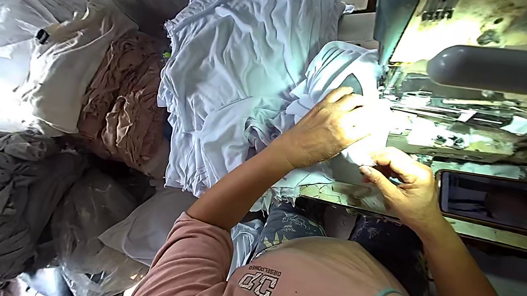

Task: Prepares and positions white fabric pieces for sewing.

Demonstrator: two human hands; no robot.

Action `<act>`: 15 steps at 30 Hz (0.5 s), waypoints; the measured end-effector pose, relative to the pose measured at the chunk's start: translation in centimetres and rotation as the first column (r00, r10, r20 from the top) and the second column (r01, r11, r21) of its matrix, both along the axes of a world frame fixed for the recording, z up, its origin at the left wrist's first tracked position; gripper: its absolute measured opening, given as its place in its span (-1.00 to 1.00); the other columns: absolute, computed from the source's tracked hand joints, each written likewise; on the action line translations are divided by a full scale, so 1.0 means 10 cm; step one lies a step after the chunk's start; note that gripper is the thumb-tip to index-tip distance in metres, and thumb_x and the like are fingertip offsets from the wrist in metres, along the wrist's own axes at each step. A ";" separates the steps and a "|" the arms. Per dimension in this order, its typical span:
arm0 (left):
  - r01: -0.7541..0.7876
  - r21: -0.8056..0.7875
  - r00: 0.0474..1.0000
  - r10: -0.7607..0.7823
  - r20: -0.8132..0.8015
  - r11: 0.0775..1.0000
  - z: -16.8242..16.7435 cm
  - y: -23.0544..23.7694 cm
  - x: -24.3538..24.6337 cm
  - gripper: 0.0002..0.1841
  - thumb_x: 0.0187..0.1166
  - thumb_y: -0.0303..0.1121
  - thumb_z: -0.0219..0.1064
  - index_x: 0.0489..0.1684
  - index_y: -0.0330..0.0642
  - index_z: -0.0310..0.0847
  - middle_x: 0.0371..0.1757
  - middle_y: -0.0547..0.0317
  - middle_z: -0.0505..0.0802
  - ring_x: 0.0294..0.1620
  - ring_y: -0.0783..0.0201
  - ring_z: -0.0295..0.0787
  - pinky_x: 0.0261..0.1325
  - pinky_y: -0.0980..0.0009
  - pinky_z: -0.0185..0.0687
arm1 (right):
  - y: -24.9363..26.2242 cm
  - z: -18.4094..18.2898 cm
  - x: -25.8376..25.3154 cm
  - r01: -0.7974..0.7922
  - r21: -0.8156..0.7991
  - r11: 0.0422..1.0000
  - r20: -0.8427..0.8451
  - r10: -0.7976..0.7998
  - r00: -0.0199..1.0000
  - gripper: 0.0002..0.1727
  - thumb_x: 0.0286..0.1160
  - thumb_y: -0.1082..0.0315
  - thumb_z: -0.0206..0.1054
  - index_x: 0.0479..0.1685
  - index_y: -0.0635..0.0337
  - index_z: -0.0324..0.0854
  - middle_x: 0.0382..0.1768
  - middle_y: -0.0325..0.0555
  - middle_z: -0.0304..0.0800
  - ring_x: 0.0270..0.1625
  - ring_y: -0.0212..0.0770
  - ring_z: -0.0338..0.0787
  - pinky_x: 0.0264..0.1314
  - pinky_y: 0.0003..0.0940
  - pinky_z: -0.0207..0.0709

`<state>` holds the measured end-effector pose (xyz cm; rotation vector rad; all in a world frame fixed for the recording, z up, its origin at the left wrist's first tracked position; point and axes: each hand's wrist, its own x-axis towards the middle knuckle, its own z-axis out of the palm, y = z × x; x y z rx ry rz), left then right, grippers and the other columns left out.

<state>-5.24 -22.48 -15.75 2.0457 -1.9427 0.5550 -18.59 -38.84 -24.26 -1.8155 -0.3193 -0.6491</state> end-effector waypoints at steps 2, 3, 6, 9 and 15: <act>-0.002 -0.033 1.000 0.003 0.021 0.999 0.02 -0.01 -0.01 -0.74 0.56 -0.59 0.25 -0.06 -0.18 0.89 0.07 -0.02 0.94 0.31 -0.10 0.79 0.57 -0.09 0.39 | -0.02 0.04 0.05 -0.004 0.001 1.000 0.024 0.004 1.000 -0.86 0.52 0.42 0.38 -0.24 0.37 0.73 -0.16 -0.12 0.79 -0.20 -0.53 0.77 -0.10 -0.65 0.69; 0.013 -0.033 1.000 -0.013 0.008 0.999 0.02 -0.02 -0.03 -0.73 0.52 -0.60 0.26 -0.03 -0.19 0.89 0.10 -0.03 0.94 0.32 -0.11 0.79 0.58 -0.10 0.38 | -0.03 0.06 0.06 -0.003 -0.003 1.000 0.028 0.003 1.000 -0.86 0.53 0.43 0.38 -0.24 0.37 0.73 -0.17 -0.12 0.78 -0.21 -0.54 0.76 -0.11 -0.67 0.68; -0.013 0.037 1.000 0.014 -0.026 0.999 0.03 -0.01 -0.01 -0.70 0.44 -0.62 0.27 0.03 -0.23 0.85 0.10 -0.03 0.92 0.33 -0.12 0.77 0.60 -0.19 0.33 | -0.07 0.11 0.12 0.011 -0.029 1.000 0.020 -0.011 1.000 -0.85 0.57 0.41 0.36 -0.21 0.36 0.75 -0.19 -0.14 0.79 -0.25 -0.55 0.76 -0.14 -0.67 0.70; -0.076 0.022 0.997 0.076 0.012 0.997 0.04 -0.01 -0.05 -0.71 0.52 -0.63 0.24 0.04 -0.24 0.84 0.08 -0.06 0.91 0.29 -0.12 0.80 0.57 -0.20 0.38 | -0.11 0.15 0.20 0.003 -0.046 0.999 0.033 -0.001 0.999 -0.85 0.61 0.42 0.34 -0.19 0.35 0.73 -0.20 -0.15 0.80 -0.26 -0.55 0.77 -0.13 -0.66 0.71; -0.124 0.051 0.947 0.133 -0.291 0.991 0.15 0.25 -0.15 -0.62 0.41 -0.31 0.40 0.17 -0.28 0.80 0.37 -0.13 0.79 0.52 -0.06 0.62 0.61 -0.07 0.39 | -0.19 0.26 0.30 -0.011 -0.042 0.999 -0.001 0.011 1.000 -0.87 0.63 0.42 0.34 -0.13 0.32 0.73 -0.14 -0.14 0.78 -0.32 -0.56 0.74 -0.23 -0.68 0.69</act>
